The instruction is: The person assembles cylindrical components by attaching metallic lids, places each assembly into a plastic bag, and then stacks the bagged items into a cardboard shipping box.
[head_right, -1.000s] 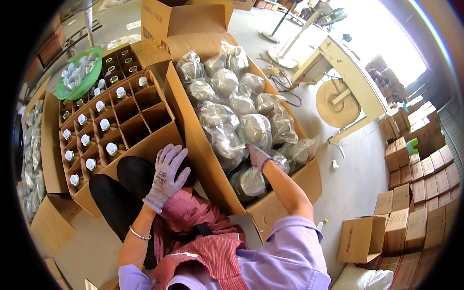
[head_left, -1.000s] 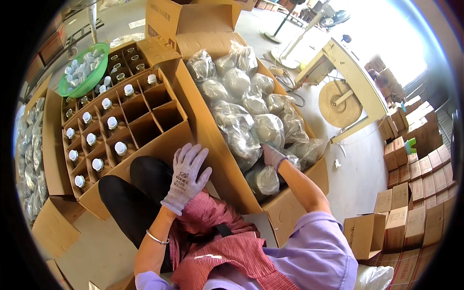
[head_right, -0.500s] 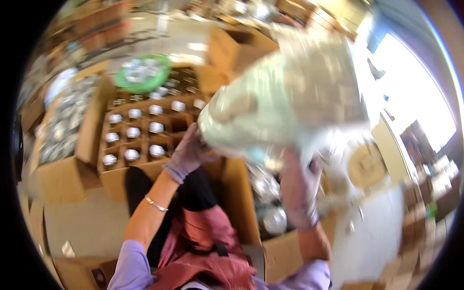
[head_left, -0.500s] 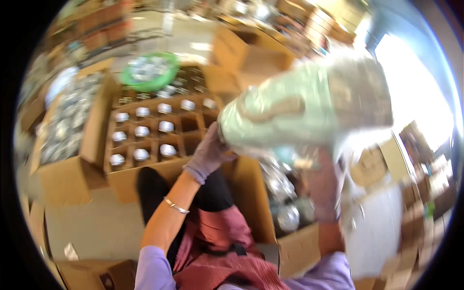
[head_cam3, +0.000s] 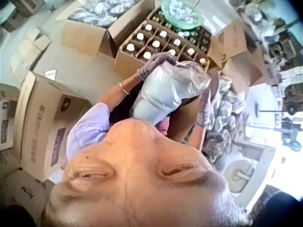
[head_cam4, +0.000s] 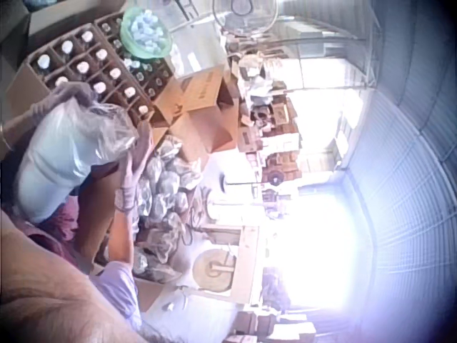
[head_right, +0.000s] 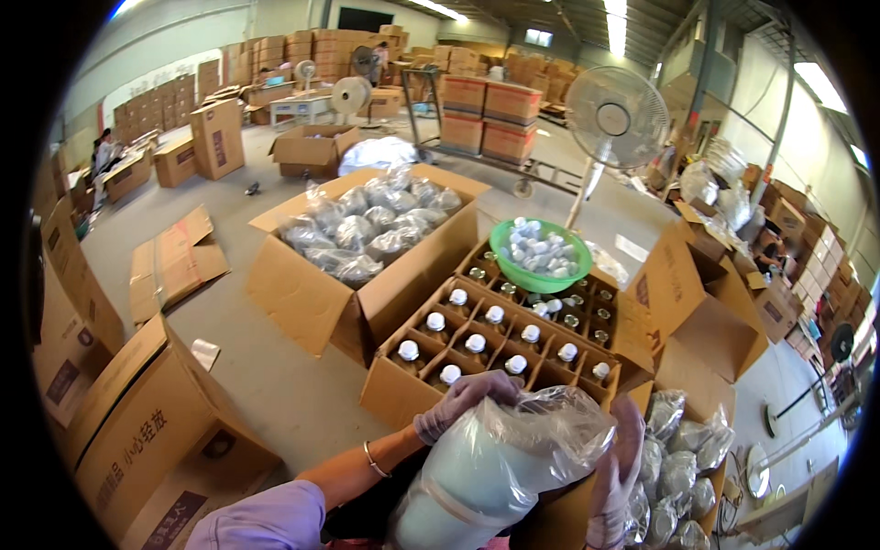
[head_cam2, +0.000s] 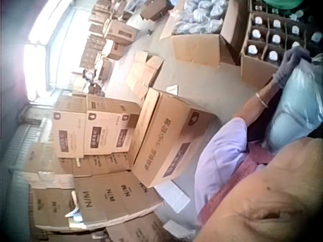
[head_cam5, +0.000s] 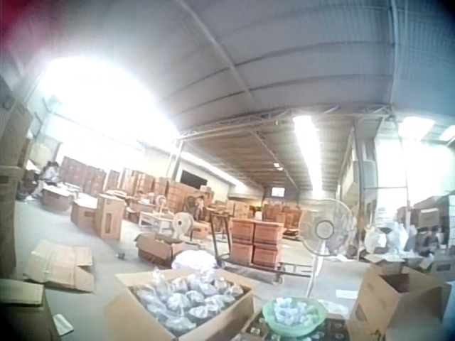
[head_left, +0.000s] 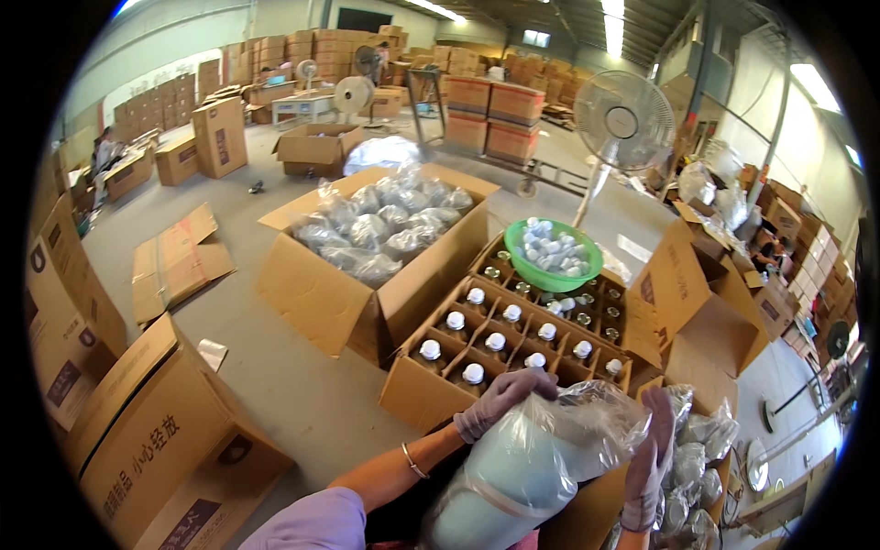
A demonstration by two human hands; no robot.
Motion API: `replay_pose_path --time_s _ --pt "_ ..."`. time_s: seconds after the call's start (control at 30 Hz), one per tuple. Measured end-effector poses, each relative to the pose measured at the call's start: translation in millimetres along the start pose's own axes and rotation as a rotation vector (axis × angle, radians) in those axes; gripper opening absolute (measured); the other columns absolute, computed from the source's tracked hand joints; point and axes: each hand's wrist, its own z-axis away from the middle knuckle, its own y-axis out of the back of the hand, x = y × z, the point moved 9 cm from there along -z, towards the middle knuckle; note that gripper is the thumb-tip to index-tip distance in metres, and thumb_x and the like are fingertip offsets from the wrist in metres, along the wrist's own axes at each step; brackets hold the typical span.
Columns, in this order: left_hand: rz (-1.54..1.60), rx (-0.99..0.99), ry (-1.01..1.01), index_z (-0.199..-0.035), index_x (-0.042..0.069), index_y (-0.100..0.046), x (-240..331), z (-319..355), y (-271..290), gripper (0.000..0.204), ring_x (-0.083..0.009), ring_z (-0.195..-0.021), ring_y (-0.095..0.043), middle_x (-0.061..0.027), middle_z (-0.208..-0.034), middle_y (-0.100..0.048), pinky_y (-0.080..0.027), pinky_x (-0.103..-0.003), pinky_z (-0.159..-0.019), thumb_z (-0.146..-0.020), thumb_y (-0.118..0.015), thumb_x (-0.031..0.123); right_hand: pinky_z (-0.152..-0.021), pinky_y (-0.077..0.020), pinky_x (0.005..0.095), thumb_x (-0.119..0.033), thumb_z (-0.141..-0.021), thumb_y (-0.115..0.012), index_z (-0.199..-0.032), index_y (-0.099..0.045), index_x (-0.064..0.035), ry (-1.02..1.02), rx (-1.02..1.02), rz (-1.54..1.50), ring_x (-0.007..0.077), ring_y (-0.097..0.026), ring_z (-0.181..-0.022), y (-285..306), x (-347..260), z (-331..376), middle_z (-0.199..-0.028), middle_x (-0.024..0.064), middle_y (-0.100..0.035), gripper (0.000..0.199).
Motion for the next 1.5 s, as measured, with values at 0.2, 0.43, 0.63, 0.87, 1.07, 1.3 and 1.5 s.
replay_pose_path --time_s 0.2,0.43,0.63,0.87,1.07,1.3,1.5 --pt "-0.262 -0.052 0.22 -0.156 0.003 -0.021 36 67 -24 0.076 -0.024 -0.15 -0.016 -0.0155 -0.163 -0.018 -0.015 -0.037 -0.121 -0.097 -0.059 0.03 -0.118 -0.0209 0.0527 -0.044 -0.077 -0.072 -0.155 -0.032 -0.0214 0.25 -0.127 0.34 0.0411 -0.015 -0.149 -43 16 49 -0.162 0.0237 -0.008 0.091" --pt "-0.168 -0.117 0.868 -0.129 -0.002 -0.061 50 121 59 0.041 -0.0215 -0.118 -0.062 -0.0159 -0.123 -0.066 -0.046 -0.035 -0.105 -0.103 -0.047 0.026 -0.102 -0.0396 0.0603 -0.041 -0.077 -0.077 -0.119 -0.061 -0.0109 0.344 -0.56 0.713 0.0421 -0.054 -0.117 -30 44 154 -0.127 0.0205 -0.055 0.054" --pt "0.076 0.212 0.262 -0.13 -0.006 -0.056 25 -30 43 0.053 -0.0263 -0.114 -0.063 -0.0185 -0.12 -0.066 -0.048 -0.039 -0.104 -0.105 -0.041 0.038 -0.092 -0.0524 0.0362 -0.014 -0.091 -0.056 -0.109 -0.068 0.003 -0.433 0.023 0.393 0.0263 -0.065 -0.109 88 52 91 -0.117 0.0185 -0.067 0.028" --pt "1.1 0.006 0.597 -0.101 0.001 -0.065 -23 -9 -68 0.051 -0.025 -0.096 -0.064 -0.0128 -0.103 -0.068 -0.051 -0.036 -0.09 -0.103 -0.044 0.047 -0.102 -0.043 0.0417 -0.024 -0.087 -0.066 -0.101 -0.071 -0.0031 0.276 -0.387 0.592 0.032 -0.058 -0.116 -90 -38 -19 -0.113 0.0109 -0.068 0.026" --pt "-0.614 0.056 0.023 -0.129 -0.002 -0.056 75 1 -9 0.052 -0.0262 -0.113 -0.056 -0.0179 -0.122 -0.058 -0.043 -0.036 -0.099 -0.091 -0.063 0.034 -0.107 -0.0392 0.0422 -0.063 -0.098 -0.04 -0.112 -0.069 0.0002 -0.033 -0.229 0.179 0.0313 -0.052 -0.125 -28 55 -20 -0.136 0.0203 -0.052 0.071" --pt "-0.459 -0.424 -0.289 -0.144 -0.003 -0.041 121 -3 -56 0.062 -0.0323 -0.142 -0.036 -0.0201 -0.149 -0.042 -0.024 -0.041 -0.119 -0.095 -0.052 0.033 -0.114 -0.0322 0.0407 -0.075 -0.093 -0.032 -0.132 -0.056 -0.0005 -0.194 -0.344 0.572 0.0335 -0.047 -0.132 12 162 -12 -0.136 0.0208 -0.052 0.087" --pt "-0.499 -0.152 0.099 -0.139 -0.002 -0.051 57 -8 -1 0.055 -0.0347 -0.14 -0.04 -0.0184 -0.149 -0.045 -0.023 -0.045 -0.119 -0.091 -0.058 0.024 -0.116 -0.0293 0.0408 -0.07 -0.096 -0.032 -0.136 -0.052 0.0025 0.212 -0.361 0.061 0.0291 -0.043 -0.138 -63 20 -28 -0.143 0.02 -0.049 0.085"
